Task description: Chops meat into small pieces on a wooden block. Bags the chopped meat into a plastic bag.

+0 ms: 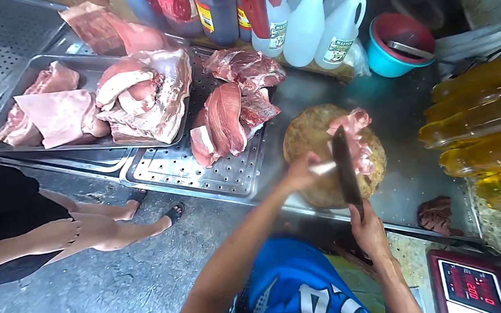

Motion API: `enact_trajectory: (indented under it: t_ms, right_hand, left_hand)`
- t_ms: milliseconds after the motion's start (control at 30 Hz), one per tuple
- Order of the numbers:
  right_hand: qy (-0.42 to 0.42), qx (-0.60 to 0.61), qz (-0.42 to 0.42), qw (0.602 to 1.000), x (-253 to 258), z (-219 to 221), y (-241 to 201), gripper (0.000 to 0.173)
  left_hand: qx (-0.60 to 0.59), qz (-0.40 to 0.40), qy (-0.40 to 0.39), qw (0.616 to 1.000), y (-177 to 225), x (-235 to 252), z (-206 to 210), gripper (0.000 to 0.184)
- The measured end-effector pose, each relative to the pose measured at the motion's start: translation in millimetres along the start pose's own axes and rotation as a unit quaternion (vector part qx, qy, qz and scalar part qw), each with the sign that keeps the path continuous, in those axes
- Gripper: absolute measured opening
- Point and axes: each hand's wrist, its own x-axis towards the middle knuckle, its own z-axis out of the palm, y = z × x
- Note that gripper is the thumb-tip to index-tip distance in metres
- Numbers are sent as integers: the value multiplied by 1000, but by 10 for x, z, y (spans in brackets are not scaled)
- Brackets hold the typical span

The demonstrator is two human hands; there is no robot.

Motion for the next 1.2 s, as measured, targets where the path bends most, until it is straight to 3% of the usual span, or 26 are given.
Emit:
enact_trajectory:
  t_ms: [100,233,300,333,433,467,667,733,833,1067,1200]
  right_hand:
    - [24,47,-22,998,10,-87,-50,39]
    - [155,125,-138,970,-104,-291,-402,38]
    - [184,105,-174,962,-140,-295,-505,36]
    - [168,75,-172,968,-137,-237,-492,36]
    - [-27,-20,-68,997,-42,-42,-286,41]
    - [-43,-29,-53,997,-6,-41,-238,42]
    - [148,44,-132,979,-11,-393,-431,39]
    - [111,28,-141,983,-34,-292,-440,38]
    - [-65,-21,-56,996,19,-33,-312,42]
    - [113,34,-150,981,-52,-233,-471,36]
    - [-76,-32,-76,994,-2,22,-383,40]
  left_hand:
    - [190,-6,48,981,-93,-188,114,46]
    - [203,10,94,975,-267,-393,241,36]
    - [192,24,103,976,-316,-420,319,33]
    - [195,29,102,975,-320,-414,343,33]
    - [215,37,100,971,-311,-388,374,31]
    - [221,42,104,969,-314,-376,376,30]
    - [202,37,86,975,-277,-359,363,29]
    - [190,42,82,978,-275,-374,390,31]
    - [206,42,82,974,-309,-401,426,30]
    - [200,72,126,969,-402,-468,461,30]
    - [208,79,140,965,-473,-480,475,28]
